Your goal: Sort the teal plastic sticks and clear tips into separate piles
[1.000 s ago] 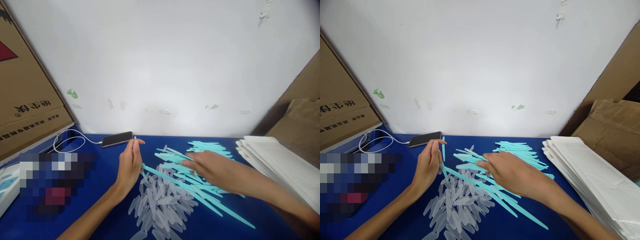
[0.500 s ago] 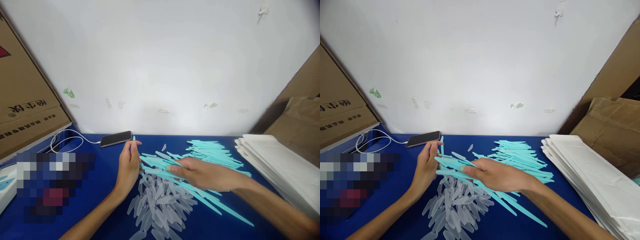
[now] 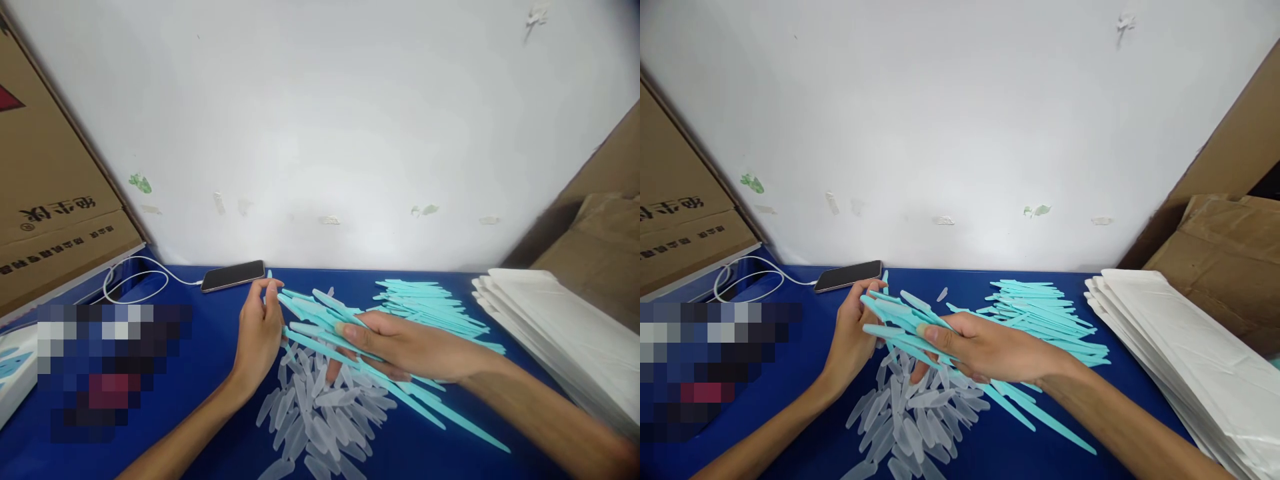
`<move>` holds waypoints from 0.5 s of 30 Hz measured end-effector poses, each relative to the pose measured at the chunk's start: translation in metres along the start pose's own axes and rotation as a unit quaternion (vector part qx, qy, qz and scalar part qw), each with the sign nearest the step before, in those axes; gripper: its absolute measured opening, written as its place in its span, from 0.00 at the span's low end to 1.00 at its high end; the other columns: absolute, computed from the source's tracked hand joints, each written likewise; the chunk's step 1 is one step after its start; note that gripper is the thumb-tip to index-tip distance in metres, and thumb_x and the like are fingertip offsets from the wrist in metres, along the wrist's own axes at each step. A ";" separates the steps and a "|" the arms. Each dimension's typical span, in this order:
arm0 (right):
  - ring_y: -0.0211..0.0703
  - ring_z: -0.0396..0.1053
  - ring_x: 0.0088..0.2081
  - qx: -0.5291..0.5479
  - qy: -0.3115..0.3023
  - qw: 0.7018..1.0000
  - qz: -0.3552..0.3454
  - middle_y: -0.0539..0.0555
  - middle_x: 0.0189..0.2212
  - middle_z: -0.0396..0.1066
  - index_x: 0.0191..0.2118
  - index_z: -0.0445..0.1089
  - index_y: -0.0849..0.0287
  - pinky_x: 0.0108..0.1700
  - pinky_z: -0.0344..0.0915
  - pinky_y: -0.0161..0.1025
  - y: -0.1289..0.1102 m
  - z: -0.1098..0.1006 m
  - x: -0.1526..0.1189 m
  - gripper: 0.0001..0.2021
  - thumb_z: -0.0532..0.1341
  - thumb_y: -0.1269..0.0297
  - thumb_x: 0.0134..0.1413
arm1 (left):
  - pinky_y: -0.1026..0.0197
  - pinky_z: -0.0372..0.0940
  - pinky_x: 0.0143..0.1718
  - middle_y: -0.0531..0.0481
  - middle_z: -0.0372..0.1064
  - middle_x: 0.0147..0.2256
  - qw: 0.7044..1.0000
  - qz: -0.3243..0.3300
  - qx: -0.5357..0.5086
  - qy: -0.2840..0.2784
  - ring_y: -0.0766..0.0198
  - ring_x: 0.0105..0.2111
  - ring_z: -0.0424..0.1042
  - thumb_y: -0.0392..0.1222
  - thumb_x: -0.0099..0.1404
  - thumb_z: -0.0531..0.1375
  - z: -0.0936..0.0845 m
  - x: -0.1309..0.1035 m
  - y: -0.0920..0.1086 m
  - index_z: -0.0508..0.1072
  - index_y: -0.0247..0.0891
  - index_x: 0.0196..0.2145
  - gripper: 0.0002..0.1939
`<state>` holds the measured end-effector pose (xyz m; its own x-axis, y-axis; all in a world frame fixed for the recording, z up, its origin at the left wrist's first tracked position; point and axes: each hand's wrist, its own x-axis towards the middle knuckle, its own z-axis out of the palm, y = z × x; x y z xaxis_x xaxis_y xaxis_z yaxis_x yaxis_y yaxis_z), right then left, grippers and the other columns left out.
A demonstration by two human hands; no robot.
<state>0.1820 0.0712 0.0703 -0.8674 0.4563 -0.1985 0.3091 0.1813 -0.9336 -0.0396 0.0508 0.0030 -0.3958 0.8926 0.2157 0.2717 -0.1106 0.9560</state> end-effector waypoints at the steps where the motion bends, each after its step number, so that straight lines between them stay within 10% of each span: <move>1: 0.31 0.47 0.18 -0.007 -0.007 1.000 0.002 0.41 0.18 0.46 0.43 0.74 0.58 0.21 0.50 0.32 0.000 0.000 -0.001 0.25 0.48 0.44 0.69 | 0.69 0.56 0.15 0.61 0.56 0.18 1.000 0.007 0.003 -0.004 0.69 0.15 0.58 0.57 0.71 0.52 0.000 -0.001 0.000 0.67 0.43 0.43 0.16; 15: 0.33 0.50 0.22 -0.166 0.092 0.980 0.055 0.45 0.23 0.54 0.29 0.64 0.57 0.24 0.49 0.35 -0.010 0.004 -0.013 0.25 0.50 0.41 0.65 | 0.69 0.52 0.14 0.62 0.53 0.16 0.998 0.020 0.059 -0.008 0.68 0.14 0.56 0.60 0.70 0.51 -0.002 0.012 -0.014 0.69 0.42 0.44 0.19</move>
<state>0.1892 0.0601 0.0813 -0.7463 0.6323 -0.2077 0.5337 0.3820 -0.7545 -0.0501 0.0618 -0.0079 -0.3698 0.8953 0.2484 0.3890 -0.0936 0.9165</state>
